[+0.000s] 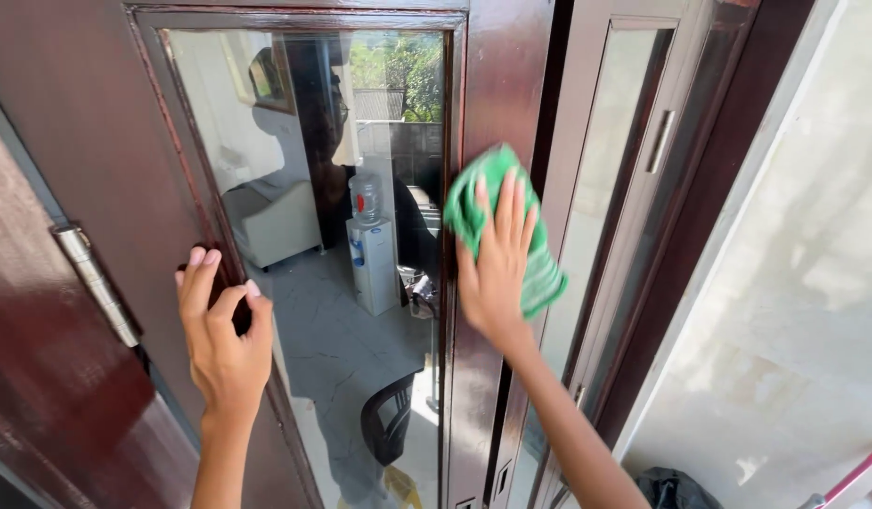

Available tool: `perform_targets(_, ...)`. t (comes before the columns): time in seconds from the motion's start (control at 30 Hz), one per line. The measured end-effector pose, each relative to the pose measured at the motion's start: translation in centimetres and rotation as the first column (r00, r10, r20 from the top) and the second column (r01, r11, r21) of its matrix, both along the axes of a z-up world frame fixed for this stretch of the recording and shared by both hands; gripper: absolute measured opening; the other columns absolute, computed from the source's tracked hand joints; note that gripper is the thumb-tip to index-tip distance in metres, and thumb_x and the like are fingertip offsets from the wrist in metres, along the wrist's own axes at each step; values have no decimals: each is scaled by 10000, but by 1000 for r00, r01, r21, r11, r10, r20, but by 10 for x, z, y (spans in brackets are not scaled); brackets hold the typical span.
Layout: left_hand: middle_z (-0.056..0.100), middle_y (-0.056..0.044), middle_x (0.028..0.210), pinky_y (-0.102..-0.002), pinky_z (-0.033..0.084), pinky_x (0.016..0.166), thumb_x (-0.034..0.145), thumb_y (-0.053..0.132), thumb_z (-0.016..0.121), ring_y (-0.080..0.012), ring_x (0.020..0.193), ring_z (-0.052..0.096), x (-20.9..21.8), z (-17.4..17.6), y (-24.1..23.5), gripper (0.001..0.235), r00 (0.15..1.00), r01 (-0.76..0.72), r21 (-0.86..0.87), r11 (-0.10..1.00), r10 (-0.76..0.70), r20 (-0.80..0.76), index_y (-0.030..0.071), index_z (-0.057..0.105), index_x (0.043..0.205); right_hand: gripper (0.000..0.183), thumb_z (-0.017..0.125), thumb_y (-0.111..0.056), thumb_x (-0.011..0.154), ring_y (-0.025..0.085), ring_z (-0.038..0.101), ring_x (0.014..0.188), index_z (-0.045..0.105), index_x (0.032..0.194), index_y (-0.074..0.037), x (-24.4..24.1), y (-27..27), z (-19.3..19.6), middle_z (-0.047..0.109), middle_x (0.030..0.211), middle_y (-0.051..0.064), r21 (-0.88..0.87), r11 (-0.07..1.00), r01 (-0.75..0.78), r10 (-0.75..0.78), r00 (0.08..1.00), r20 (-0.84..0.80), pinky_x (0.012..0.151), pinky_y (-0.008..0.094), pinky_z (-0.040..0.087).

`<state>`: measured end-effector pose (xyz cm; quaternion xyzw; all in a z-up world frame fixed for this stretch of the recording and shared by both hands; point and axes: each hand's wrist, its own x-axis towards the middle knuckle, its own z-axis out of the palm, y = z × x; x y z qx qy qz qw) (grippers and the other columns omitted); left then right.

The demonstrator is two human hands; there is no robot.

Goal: Cleaning and wiping the wooden frame and glass panels of a door using a cloth.

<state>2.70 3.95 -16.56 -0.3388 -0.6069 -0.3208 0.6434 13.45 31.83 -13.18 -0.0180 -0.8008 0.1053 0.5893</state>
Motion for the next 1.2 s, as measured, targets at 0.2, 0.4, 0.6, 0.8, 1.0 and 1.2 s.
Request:
perform_targets(0.2,504,-179,1486,-590,395,1245,1032,-109,709,-396,1483,502,0,-6,-6,263,999,-40,-37,998,41,18,9,530,1184,610,483,-189,1091,386,105,1665,303,1667,-96,1,-5,30,161,1762,199,28,1000,-7,9,998,-69,1362,553,61)
perform_targets(0.4,499,-172,1507,-575,386,1254,1088,-116,690,-397,1524,488,-1,-9,-13,238,998,-51,-46,998,52,30,12,532,1212,604,501,-228,1045,452,103,1608,344,1608,-75,1,-27,-134,161,1710,254,-28,1000,0,4,994,112,1301,595,30)
perform_targets(0.6,506,-181,1501,-600,392,1271,1101,-115,676,-415,1526,483,-3,-7,-9,207,999,-38,-52,998,38,-3,7,533,1188,647,487,-218,1022,494,61,1589,298,1611,-29,-4,-27,-111,131,1693,312,-120,993,12,-1,996,88,1273,615,-5)
perform_targets(0.8,509,-191,1499,-595,388,1251,1103,-126,678,-415,1531,478,-5,-9,-8,205,998,-65,-58,996,65,-1,-2,536,1183,591,482,-214,1116,384,94,1670,312,1674,-116,-12,5,41,140,1766,187,16,998,63,-62,996,-56,1379,555,31)
perform_targets(1.0,505,-178,1502,-607,401,1273,1101,-131,680,-407,1533,471,-7,-10,-8,208,997,-80,-54,995,80,2,5,538,1169,595,486,-258,1120,365,111,1678,318,1678,-138,-7,-6,12,150,1769,169,60,996,68,-66,997,-29,1352,525,41)
perform_targets(1.2,506,-172,1497,-593,393,1247,1093,-129,681,-406,1530,466,-3,-8,-7,205,997,-76,-58,995,76,-2,10,543,1151,639,493,-241,1012,478,109,1590,338,1612,-83,0,-21,-188,171,1689,300,-19,1000,-6,9,985,171,1288,610,31)
